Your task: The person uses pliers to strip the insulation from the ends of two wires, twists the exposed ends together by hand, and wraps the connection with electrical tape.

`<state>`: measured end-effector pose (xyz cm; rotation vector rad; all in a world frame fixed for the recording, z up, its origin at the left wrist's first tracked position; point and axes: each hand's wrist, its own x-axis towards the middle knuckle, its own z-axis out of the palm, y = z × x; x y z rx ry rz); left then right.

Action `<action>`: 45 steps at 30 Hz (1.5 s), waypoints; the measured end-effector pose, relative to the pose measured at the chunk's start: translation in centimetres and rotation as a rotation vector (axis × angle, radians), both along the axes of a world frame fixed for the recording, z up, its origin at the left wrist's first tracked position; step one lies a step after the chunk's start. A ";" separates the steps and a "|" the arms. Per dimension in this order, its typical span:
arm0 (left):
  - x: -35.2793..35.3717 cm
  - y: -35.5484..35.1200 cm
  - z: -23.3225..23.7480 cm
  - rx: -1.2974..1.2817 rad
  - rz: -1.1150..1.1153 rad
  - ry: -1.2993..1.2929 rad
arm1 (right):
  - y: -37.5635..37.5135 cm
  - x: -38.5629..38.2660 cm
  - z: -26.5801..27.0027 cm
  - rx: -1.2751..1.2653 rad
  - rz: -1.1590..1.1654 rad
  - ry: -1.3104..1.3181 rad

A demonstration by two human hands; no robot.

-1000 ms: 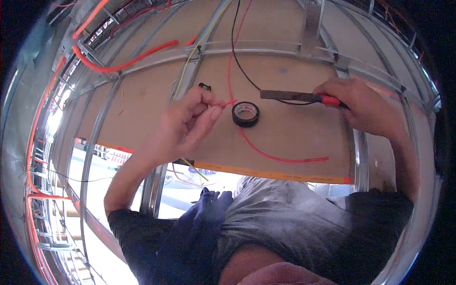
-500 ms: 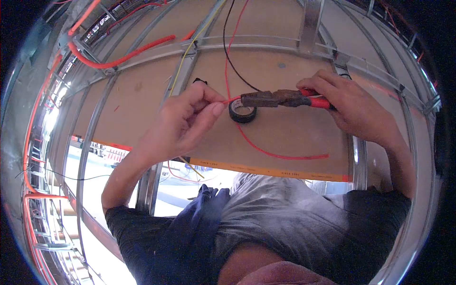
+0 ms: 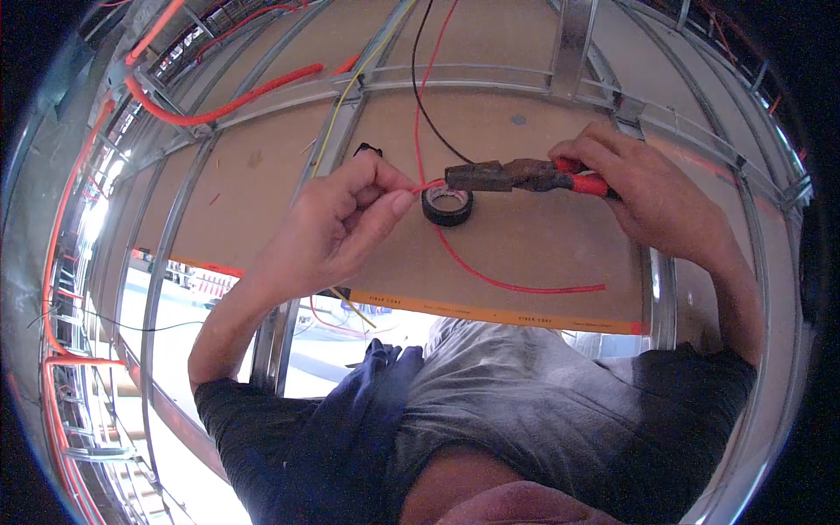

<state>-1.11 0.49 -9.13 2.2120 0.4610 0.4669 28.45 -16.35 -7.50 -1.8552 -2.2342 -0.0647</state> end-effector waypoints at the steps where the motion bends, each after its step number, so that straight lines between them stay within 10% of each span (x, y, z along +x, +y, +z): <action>1: 0.0 0.0 -0.2 0.002 -0.008 -0.016 | 0.0 0.0 0.0 0.000 0.000 0.000; 28: -0.2 -0.3 0.5 0.138 -0.009 0.065 | -0.5 -0.9 0.8 -0.086 -0.106 -0.117; 34: -1.3 -0.7 0.3 0.501 -0.204 0.107 | -0.6 -0.4 3.4 -0.456 0.049 0.042; 37: -1.0 -1.0 -0.3 0.651 -0.309 -0.014 | 0.5 0.0 4.4 -1.063 -0.005 0.364; 40: -1.2 -0.4 -1.1 0.662 -0.321 -0.169 | 0.1 0.8 3.1 -0.928 0.045 0.319; 42: -1.6 -0.2 -1.1 0.662 -0.312 -0.171 | 0.1 1.1 0.7 -0.119 0.346 0.059; 43: -1.7 -0.3 -0.9 0.680 -0.347 -0.174 | 0.1 1.2 1.1 -0.120 0.346 0.066; 45: -1.4 -0.3 -0.7 0.701 -0.384 -0.183 | 0.5 1.5 3.3 -1.081 0.179 0.468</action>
